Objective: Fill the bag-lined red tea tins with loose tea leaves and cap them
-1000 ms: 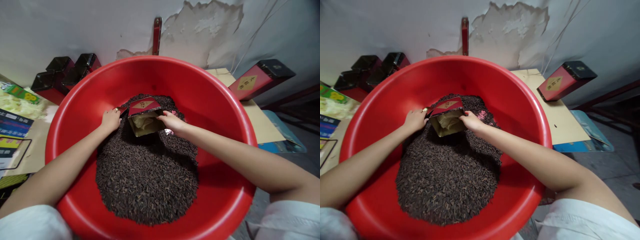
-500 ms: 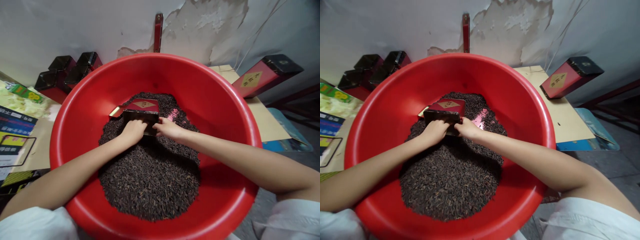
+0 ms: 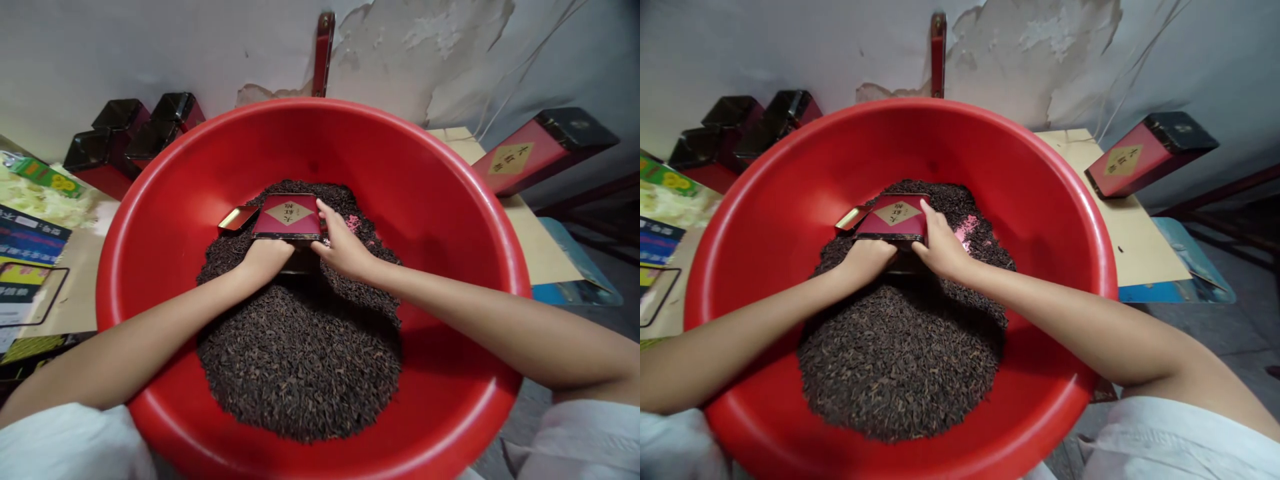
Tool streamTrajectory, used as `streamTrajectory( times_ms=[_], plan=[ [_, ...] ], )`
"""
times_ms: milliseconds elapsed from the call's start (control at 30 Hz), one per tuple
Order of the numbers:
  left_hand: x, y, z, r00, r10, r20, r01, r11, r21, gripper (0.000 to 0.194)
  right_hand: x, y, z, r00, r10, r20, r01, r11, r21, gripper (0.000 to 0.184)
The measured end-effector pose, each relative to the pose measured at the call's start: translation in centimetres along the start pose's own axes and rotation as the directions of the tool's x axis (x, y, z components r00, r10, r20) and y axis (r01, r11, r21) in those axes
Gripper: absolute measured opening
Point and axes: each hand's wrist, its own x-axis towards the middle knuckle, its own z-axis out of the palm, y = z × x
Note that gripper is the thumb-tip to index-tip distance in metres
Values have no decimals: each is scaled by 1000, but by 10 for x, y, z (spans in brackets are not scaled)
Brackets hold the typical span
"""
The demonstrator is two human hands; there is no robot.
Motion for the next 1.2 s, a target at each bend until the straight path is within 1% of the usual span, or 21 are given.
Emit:
streamTrajectory(
  times_ms=[67, 133, 167, 233, 267, 367, 400, 467, 533, 567, 600, 633, 667, 700, 767, 800, 867, 933, 1067, 1133, 1200],
  plan=[
    [-10, 8, -10, 997, 70, -37, -71, 997, -30, 20, 6, 6, -4, 994, -78, -81, 75, 997, -34, 75],
    [-18, 13, -19, 975, 112, -193, -141, 980, -140, 14, 12, 10, -8, 985, -114, -129, 109, 993, -45, 63],
    [-20, 13, -24, 952, 82, -296, -154, 961, -228, 13, 15, 11, -9, 983, -117, -140, 112, 993, -47, 55],
    [-22, 11, -30, 886, -100, -453, -138, 875, -463, 11, 20, 12, -13, 987, -86, -134, 83, 996, -26, 45],
    [-22, 7, -33, 844, -221, -489, -132, 799, -587, 10, 21, 11, -14, 992, -51, -119, 52, 999, 3, 44],
    [-17, -4, -37, 716, -483, -505, -228, 521, -823, 8, 26, 8, -19, 993, 57, -107, -40, 987, 156, 41],
    [-15, -8, -38, 671, -530, -518, -294, 451, -842, 9, 27, 7, -22, 989, 86, -124, -57, 974, 220, 38],
    [-13, -14, -39, 575, -573, -584, -430, 395, -812, 9, 28, 4, -27, 975, 160, -153, -99, 934, 344, 30],
    [-13, -20, -41, 484, -539, -689, -545, 430, -720, 3, 29, 1, -32, 951, 260, -170, -169, 892, 420, 21],
    [-13, -25, -41, 449, -491, -747, -583, 473, -661, 9, 28, -1, -34, 934, 305, -183, -202, 878, 434, 19],
    [-13, -31, -41, 441, -422, -792, -597, 521, -610, 21, 28, -3, -36, 921, 335, -198, -224, 872, 435, 19],
    [-12, -38, -40, 468, -339, -816, -592, 565, -574, 36, 27, -4, -38, 915, 343, -215, -228, 876, 426, 20],
    [-11, -46, -38, 527, -251, -812, -570, 603, -557, 52, 26, -5, -39, 915, 331, -229, -216, 884, 416, 21],
    [-10, -54, -35, 615, -166, -771, -530, 637, -560, 67, 25, -6, -40, 922, 311, -232, -198, 891, 409, 22],
    [-7, -66, -26, 801, -29, -598, -423, 680, -599, 97, 23, -7, -40, 940, 271, -207, -171, 900, 400, 22],
    [-6, -70, -21, 869, 11, -494, -363, 693, -623, 110, 22, -6, -40, 946, 259, -193, -168, 906, 389, 21],
    [-6, -69, -12, 943, 46, -329, -260, 719, -645, 130, 21, -4, -40, 948, 260, -181, -189, 922, 338, 20],
    [-8, -61, -7, 961, 50, -271, -216, 745, -631, 139, 23, -1, -41, 940, 275, -204, -221, 942, 253, 20],
    [-11, -40, -6, 925, 65, -374, -266, 814, -516, 142, 28, 4, -45, 933, 275, -231, -237, 955, 180, 27],
    [-10, -34, -5, 893, 43, -448, -259, 863, -434, 138, 28, 2, -45, 962, 213, -171, -168, 955, 244, 28],
    [-8, -30, -1, 854, -5, -520, -227, 896, -381, 132, 23, -2, -44, 971, 62, -230, -2, 968, 250, 25]
  ],
)
